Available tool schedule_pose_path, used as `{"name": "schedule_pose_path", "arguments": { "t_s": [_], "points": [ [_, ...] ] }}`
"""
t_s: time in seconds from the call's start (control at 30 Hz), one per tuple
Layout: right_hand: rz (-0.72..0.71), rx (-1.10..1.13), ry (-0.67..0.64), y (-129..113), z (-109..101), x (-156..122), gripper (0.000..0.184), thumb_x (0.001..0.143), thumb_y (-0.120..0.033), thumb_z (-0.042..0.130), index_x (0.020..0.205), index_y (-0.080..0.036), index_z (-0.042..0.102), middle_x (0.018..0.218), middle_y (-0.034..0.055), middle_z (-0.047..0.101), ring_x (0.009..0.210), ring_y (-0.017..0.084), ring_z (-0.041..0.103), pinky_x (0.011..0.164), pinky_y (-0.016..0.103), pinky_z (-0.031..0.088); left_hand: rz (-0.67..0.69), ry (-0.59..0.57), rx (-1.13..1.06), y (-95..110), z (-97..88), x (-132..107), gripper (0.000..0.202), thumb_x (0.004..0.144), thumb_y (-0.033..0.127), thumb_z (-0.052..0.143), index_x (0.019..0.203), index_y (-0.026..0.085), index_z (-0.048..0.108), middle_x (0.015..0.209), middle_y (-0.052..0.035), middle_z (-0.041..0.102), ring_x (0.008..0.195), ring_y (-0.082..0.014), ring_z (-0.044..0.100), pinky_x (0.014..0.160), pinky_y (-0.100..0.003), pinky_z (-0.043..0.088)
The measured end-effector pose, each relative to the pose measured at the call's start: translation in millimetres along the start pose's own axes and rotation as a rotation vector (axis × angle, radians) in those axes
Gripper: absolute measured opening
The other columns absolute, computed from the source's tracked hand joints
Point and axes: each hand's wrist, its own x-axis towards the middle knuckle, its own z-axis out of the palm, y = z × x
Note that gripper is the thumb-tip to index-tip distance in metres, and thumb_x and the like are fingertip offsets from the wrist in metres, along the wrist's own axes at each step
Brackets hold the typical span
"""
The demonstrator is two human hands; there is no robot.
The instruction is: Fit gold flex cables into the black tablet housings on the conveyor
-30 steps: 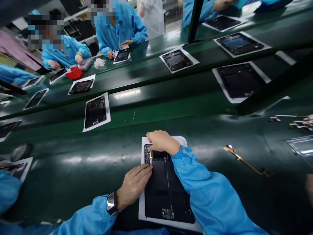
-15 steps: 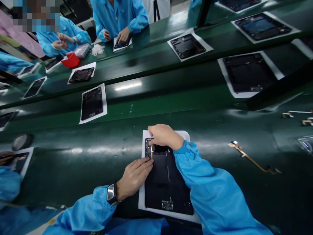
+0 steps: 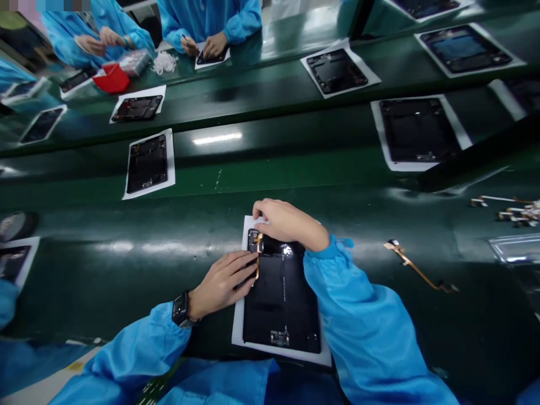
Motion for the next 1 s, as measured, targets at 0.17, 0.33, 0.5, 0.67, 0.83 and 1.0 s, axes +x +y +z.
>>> {"name": "schedule_pose_path", "arguments": {
  "t_s": [0.17,0.33,0.5,0.67,0.83,1.0],
  "points": [
    [-0.056,0.119,-0.001,-16,-26,-24,0.031,0.091,-0.012,0.038,0.105,-0.02,0.065,0.106,0.0048,0.065,0.094,0.017,0.061,0.08,0.027,0.045,0.056,-0.179,0.038,1,-9.7,3,0.029,0.094,0.023,0.052,0.121,0.015,0.06,0.141,-0.0139,0.051,0.134,-0.0309,0.042,0.104,-0.049,0.045],
    [0.007,0.19,-0.027,-34,-31,-39,0.018,0.091,-0.021,0.05,0.092,-0.023,0.067,0.083,-0.0003,0.071,0.076,0.016,0.066,0.071,0.026,0.048,0.074,-0.186,0.001,-2,-14.7,-1,0.033,0.093,0.029,0.055,0.123,0.016,0.061,0.145,-0.0145,0.046,0.137,-0.0337,0.037,0.106,-0.052,0.042],
    [0.091,0.225,-0.046,-39,-7,-58,0.015,0.092,-0.035,0.056,0.085,-0.023,0.061,0.075,0.0005,0.07,0.068,0.017,0.065,0.066,0.027,0.048,0.12,-0.096,-0.114,-9,-13.2,-9,0.033,0.088,0.032,0.063,0.12,0.022,0.064,0.146,-0.0113,0.046,0.138,-0.0315,0.037,0.108,-0.051,0.04],
    [0.168,0.236,-0.012,-36,31,-86,0.016,0.096,-0.034,0.048,0.096,-0.024,0.06,0.08,0.0019,0.069,0.072,0.019,0.064,0.068,0.029,0.048,0.121,-0.085,-0.102,-9,-9.9,-12,0.034,0.088,0.029,0.064,0.12,0.019,0.064,0.146,-0.0135,0.045,0.139,-0.0323,0.036,0.112,-0.052,0.036],
    [0.274,0.411,0.16,-36,63,-110,0.024,0.096,-0.042,0.049,0.098,-0.022,0.063,0.086,0.0057,0.069,0.073,0.02,0.064,0.068,0.031,0.05,0.134,-0.064,-0.16,-12,-7.3,-13,0.032,0.089,0.031,0.062,0.118,0.016,0.064,0.143,-0.0129,0.049,0.139,-0.0321,0.035,0.113,-0.05,0.036],
    [0.378,0.756,0.36,-36,85,-120,0.027,0.093,-0.044,0.057,0.092,-0.017,0.063,0.065,0.0003,0.06,0.05,0.015,0.058,0.052,0.027,0.048,0.142,-0.116,-0.128,-11,-7.4,-12,0.032,0.092,0.028,0.056,0.12,0.013,0.061,0.144,-0.0141,0.047,0.141,-0.0327,0.032,0.116,-0.051,0.031]
  ]
}}
